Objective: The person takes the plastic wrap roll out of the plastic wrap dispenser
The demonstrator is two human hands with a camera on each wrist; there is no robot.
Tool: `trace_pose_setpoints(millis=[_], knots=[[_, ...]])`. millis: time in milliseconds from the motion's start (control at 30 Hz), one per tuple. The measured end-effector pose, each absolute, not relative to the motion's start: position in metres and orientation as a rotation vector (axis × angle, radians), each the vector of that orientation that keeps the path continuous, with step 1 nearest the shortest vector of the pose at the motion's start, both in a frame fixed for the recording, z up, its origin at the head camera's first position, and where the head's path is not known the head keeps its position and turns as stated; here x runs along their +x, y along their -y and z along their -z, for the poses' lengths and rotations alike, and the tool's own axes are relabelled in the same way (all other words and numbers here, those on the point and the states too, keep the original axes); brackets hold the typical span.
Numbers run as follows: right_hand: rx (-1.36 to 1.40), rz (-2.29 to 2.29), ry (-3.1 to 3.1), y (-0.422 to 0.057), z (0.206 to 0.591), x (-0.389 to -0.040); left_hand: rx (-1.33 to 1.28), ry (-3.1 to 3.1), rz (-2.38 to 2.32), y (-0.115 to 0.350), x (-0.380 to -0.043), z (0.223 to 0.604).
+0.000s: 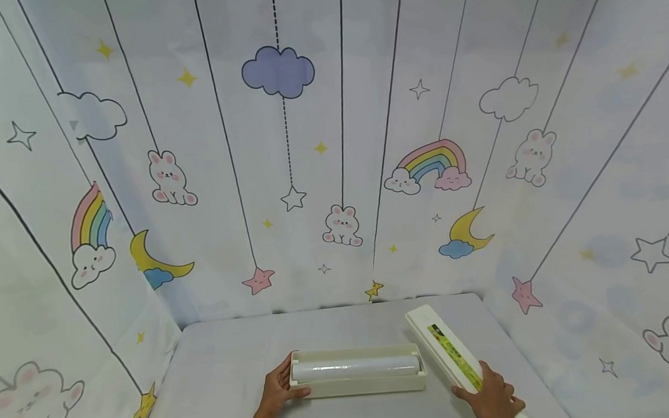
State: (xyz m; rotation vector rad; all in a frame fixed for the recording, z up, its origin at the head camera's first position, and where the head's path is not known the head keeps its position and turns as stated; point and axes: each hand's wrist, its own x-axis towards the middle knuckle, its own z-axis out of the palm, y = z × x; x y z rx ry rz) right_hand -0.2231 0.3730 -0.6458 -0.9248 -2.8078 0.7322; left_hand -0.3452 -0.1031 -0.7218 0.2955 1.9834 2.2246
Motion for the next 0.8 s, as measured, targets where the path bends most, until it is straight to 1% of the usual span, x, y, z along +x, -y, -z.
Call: trace_pose_setpoints(millis=[200, 433, 800], knots=[[-0.937, -0.742, 2.83, -0.374, 0.651, -0.223, 0.296, -1.997, -2.211, 0.104, -0.346, 0.723], [-0.932, -0.762, 2.862, -0.378, 0.655, -0.222, 0.366, -2.022, -2.198, 0.104, -0.346, 0.723], [-0.963, -0.764, 2.88, -0.379, 0.664, -0.222, 0.289, -1.972, -2.239, 0.103, -0.345, 0.721]])
